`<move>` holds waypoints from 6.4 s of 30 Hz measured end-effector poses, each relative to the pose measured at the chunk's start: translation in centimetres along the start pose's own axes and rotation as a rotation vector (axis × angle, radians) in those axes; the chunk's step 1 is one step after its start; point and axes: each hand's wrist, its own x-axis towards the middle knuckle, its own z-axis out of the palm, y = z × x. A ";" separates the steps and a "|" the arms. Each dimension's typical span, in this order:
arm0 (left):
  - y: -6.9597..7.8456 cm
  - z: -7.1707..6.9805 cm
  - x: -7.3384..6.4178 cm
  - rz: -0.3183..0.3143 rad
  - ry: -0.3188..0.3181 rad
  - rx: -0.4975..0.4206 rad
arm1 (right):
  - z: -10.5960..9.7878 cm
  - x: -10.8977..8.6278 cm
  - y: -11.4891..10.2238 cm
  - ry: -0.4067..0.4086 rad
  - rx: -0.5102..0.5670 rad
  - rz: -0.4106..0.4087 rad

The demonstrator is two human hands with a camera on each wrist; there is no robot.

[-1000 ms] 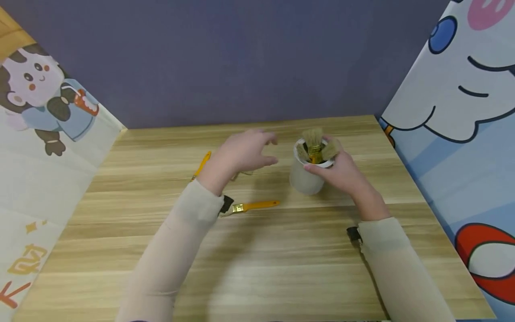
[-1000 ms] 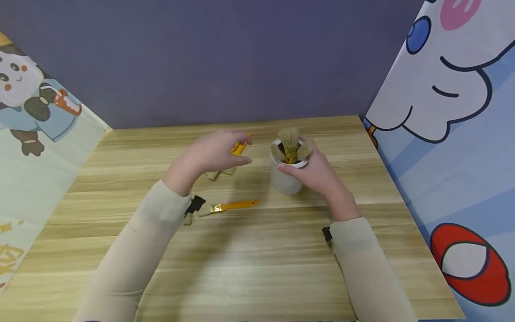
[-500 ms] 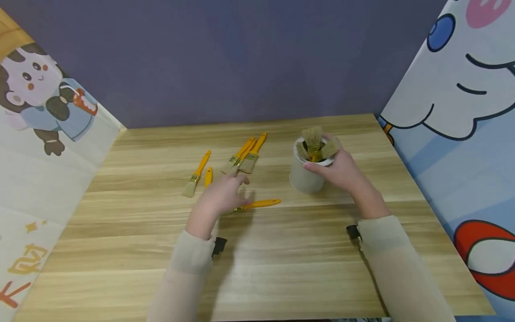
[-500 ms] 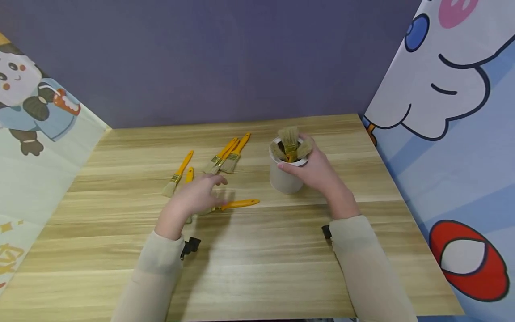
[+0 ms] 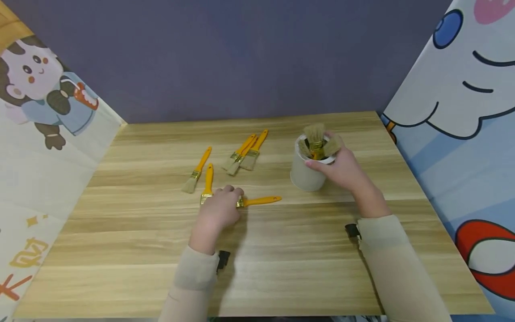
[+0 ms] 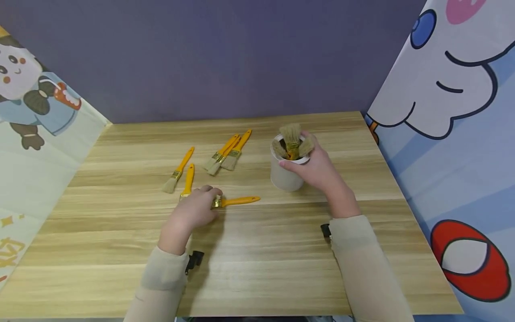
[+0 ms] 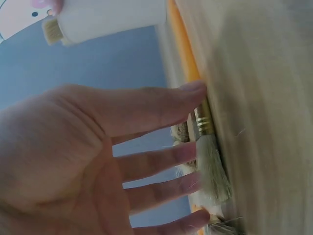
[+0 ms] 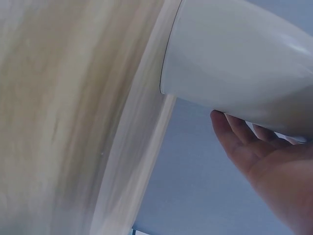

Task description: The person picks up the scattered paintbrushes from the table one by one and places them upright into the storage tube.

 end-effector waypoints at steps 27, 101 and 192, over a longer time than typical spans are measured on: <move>0.5 -0.4 1.0 0.033 0.039 0.245 | 0.8 -2.0 -0.3 0.024 0.017 -0.014; -1.2 -5.3 -3.8 0.260 0.404 -0.782 | 1.4 -2.8 -0.4 0.037 0.023 -0.005; 4.2 0.2 6.2 0.151 -0.055 0.045 | 1.2 -2.9 -0.3 0.006 0.042 -0.022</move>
